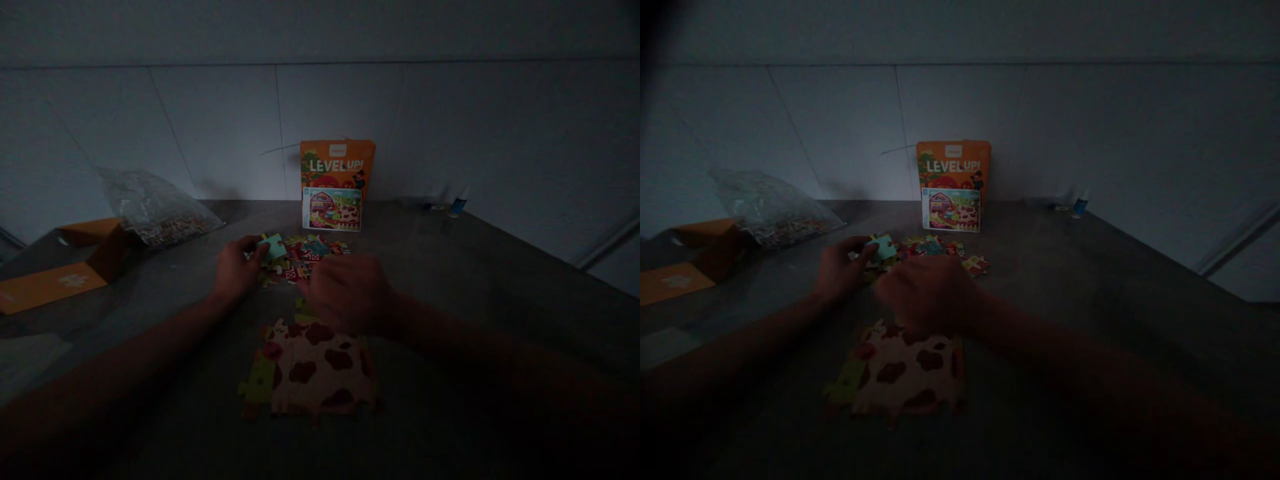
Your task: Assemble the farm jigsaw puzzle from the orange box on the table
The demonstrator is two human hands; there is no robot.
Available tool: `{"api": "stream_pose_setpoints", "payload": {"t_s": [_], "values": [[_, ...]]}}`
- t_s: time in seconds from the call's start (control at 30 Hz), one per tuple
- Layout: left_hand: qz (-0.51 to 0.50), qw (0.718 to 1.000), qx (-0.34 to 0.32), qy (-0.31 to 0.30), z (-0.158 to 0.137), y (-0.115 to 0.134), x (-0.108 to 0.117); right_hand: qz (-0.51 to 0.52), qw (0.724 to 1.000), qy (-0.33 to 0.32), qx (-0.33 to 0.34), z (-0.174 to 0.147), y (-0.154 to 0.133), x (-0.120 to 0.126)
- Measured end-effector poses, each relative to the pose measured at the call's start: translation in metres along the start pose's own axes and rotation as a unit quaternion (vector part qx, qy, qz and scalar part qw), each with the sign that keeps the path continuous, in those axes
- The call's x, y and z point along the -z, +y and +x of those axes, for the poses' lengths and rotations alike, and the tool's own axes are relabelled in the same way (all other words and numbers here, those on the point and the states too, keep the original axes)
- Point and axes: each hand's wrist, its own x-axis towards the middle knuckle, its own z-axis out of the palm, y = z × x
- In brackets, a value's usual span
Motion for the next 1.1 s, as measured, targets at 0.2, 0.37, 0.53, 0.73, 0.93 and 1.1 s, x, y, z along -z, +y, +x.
{"api": "stream_pose_setpoints", "payload": {"t_s": [0.2, 0.37, 0.53, 0.73, 0.93, 1.1], "values": [[0.068, 0.996, 0.05, -0.039, 0.004, -0.003, -0.001, -0.1, 0.984, -0.055, -0.136, -0.002, 0.058, -0.018], [0.105, 0.987, 0.089, -0.088, 0.004, -0.003, -0.004, -0.096, 0.965, -0.111, -0.216, -0.013, 0.063, -0.028], [0.176, 0.98, 0.047, -0.083, 0.0, -0.004, -0.007, -0.101, 0.962, -0.143, -0.211, -0.01, 0.055, -0.028], [0.137, 0.979, -0.142, -0.043, -0.004, 0.0, -0.005, -0.088, 0.965, -0.123, -0.215, -0.011, 0.056, -0.029], [0.056, 0.948, -0.289, -0.118, -0.014, 0.009, -0.001, -0.042, 0.984, -0.003, -0.174, -0.009, 0.058, -0.029], [0.056, 0.917, -0.32, -0.232, -0.023, 0.014, 0.0, 0.014, 0.993, 0.031, -0.111, -0.009, 0.056, -0.029]]}}
